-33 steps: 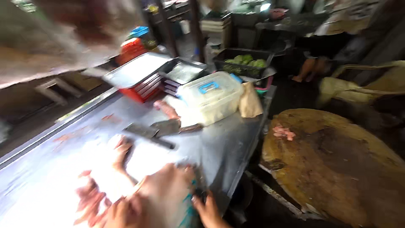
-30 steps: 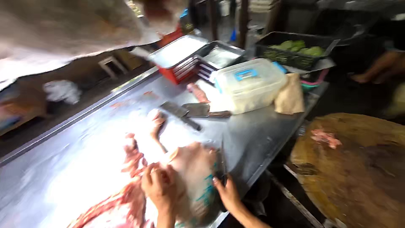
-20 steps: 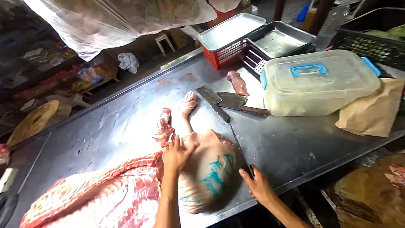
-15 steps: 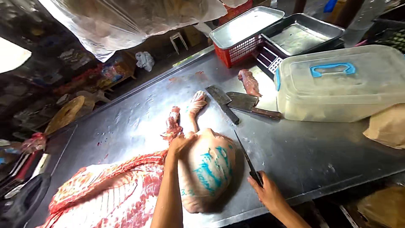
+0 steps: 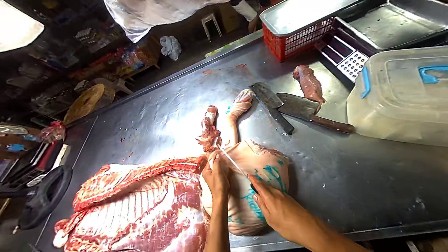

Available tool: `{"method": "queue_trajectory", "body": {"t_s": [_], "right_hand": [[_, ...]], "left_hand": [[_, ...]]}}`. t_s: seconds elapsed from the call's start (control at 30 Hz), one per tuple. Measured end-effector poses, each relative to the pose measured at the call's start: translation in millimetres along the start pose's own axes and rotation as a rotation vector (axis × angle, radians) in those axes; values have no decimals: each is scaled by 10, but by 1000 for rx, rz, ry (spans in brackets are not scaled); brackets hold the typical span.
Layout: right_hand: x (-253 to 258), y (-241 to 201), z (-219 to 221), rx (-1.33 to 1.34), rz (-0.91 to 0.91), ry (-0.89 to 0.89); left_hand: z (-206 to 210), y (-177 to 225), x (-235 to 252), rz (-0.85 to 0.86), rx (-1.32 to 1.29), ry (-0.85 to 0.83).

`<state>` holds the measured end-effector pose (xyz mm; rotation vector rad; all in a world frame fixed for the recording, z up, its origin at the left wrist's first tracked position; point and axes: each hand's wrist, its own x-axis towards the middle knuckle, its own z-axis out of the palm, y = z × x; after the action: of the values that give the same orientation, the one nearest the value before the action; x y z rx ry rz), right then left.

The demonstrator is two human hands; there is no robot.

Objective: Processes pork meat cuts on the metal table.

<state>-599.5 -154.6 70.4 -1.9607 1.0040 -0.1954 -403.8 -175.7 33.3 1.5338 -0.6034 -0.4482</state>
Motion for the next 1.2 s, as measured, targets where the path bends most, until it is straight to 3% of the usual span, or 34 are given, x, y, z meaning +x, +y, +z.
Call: {"method": "queue_trajectory", "body": {"t_s": [0.1, 0.2, 0.3, 0.37, 0.43, 0.5, 0.63, 0.7, 0.77, 0.87, 0.93, 1.07, 1.13, 1.2], "right_hand": [[98, -13, -199, -184, 107, -129], [145, -9, -544, -344, 249, -219], [134, -303, -419, -446, 166, -145], [214, -339, -305, -476, 155, -197], [338, -88, -426, -516, 231, -170], [392, -16, -664, -544, 339, -142], [17, -324, -353, -566, 86, 4], [30, -200, -302, -592, 154, -53], [99, -52, -424, -637, 237, -40], [-19, -188, -256, -617, 123, 91], [-50, -174, -166, -578, 137, 60], [-55, -250, -190, -589, 169, 110], [-91, -433, -131, -538, 165, 25], [-63, -291, -144, -587, 202, 33]], "left_hand": [[-120, -55, -225, 89, 119, 11], [-159, -207, -432, 311, 394, 70], [-175, -342, -476, 475, 488, 117], [-185, -381, -455, 500, 509, 144], [-215, -358, -427, 440, 538, 134], [-242, -257, -322, 268, 467, 100], [-358, -161, -27, -139, 153, -1], [-392, -202, 77, -228, 33, -8], [-399, -221, 149, -289, -40, 3], [-438, -218, 208, -375, -117, 31], [-453, -220, 212, -400, -149, 38], [-427, -205, 153, -366, -165, 44], [-421, -219, 128, -349, -180, 58], [-427, -233, 101, -334, -178, 53]]}}
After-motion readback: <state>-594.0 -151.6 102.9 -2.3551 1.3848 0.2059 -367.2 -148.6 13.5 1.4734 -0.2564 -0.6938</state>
